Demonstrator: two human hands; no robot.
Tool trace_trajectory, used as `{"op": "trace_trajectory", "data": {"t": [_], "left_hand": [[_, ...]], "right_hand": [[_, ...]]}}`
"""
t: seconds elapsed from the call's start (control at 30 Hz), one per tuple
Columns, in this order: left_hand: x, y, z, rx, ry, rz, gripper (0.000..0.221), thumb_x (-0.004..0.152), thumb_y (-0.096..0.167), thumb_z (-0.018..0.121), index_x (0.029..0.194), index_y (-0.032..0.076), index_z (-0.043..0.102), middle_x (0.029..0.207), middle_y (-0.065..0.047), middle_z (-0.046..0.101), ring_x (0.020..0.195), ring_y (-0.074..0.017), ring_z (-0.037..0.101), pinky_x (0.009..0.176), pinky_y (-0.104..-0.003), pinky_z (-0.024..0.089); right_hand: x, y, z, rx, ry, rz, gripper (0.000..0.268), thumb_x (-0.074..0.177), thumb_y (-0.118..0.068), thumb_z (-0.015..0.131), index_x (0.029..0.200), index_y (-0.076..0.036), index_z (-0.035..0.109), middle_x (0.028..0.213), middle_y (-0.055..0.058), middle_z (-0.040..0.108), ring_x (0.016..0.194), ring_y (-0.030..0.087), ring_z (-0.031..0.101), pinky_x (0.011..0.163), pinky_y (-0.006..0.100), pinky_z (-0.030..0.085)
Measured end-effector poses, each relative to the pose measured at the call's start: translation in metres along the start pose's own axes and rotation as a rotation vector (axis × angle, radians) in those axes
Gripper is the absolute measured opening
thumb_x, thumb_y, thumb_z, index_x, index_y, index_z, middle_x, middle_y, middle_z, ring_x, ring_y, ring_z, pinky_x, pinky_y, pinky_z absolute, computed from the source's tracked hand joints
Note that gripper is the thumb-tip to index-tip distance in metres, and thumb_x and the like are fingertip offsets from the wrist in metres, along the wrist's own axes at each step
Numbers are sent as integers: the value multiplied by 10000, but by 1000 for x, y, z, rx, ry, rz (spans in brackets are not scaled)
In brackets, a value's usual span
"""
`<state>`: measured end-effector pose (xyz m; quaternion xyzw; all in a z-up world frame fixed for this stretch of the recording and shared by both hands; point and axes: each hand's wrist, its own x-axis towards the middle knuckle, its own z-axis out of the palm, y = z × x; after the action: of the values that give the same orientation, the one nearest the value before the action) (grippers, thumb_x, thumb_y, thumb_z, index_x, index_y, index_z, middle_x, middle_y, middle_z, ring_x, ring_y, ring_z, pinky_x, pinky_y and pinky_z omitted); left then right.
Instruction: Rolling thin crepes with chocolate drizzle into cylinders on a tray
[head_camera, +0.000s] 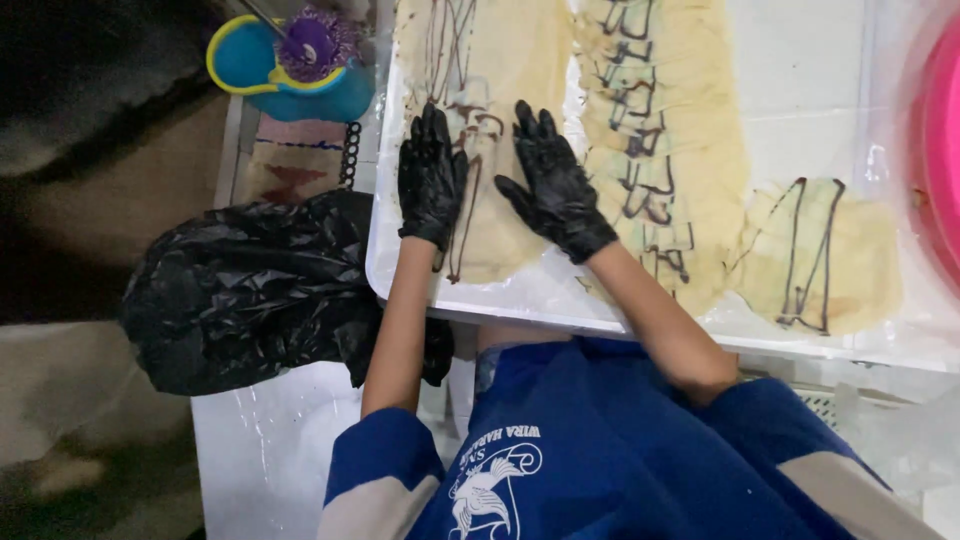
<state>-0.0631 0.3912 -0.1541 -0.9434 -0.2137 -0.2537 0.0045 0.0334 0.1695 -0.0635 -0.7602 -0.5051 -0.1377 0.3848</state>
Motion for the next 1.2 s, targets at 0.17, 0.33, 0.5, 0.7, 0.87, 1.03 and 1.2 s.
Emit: {"op": "trace_trajectory", "data": {"t": [0.17,0.33,0.5,0.7,0.87,1.03,1.2], "left_hand": [[-25,-8,7,2,-30,6,614,1082,377,517,1630,154,356,1677,-80,343,1524,-320,368,1194,-453,414],[-47,-5,3,-154,-53,-92,574,1082,397,480,1612,196,390,1655,-45,393,1501,-297,408,1188,-432,413],[-25,-14,7,-179,267,-156,374,969,413,753,1285,219,707,1213,-41,750,1192,-227,685,1071,-366,520],[-24,4,-8,42,-16,-84,610,1076,465,488,1562,98,443,1564,-174,494,1426,-343,509,1172,-479,430],[-39,-8,3,-64,165,-75,454,1047,345,605,1481,220,563,1433,-31,630,1318,-227,608,1074,-359,540],[-28,-17,17,-35,133,-202,441,970,448,651,1398,349,609,1255,51,695,1213,-187,654,985,-359,599],[-23,-15,24,42,114,-257,391,929,461,670,1293,321,684,1180,-7,696,1171,-258,664,875,-426,636]], "right_hand": [[-5,-22,82,-438,-129,84,632,1033,-563,596,1488,-127,550,1518,196,522,1428,432,439,969,652,529],[-1,-25,69,-88,-328,369,483,977,-611,623,1357,-314,638,1394,5,633,1307,313,575,984,574,545],[0,5,74,-154,227,232,450,912,-559,812,1282,-318,726,1221,-37,721,1173,215,679,878,374,636],[-27,-18,92,-356,-248,167,487,1071,-480,510,1522,-299,515,1569,68,494,1441,396,432,915,576,607],[5,-35,49,-113,-175,392,302,1035,-389,632,1317,-288,669,1293,38,686,1137,317,667,902,510,602],[13,-1,84,63,-169,800,345,918,-554,734,1248,-484,659,1238,-170,666,1143,185,688,949,475,589],[15,-2,96,2,-192,649,325,980,-538,648,1249,-367,710,1187,-8,718,1152,316,682,893,539,604]]}}
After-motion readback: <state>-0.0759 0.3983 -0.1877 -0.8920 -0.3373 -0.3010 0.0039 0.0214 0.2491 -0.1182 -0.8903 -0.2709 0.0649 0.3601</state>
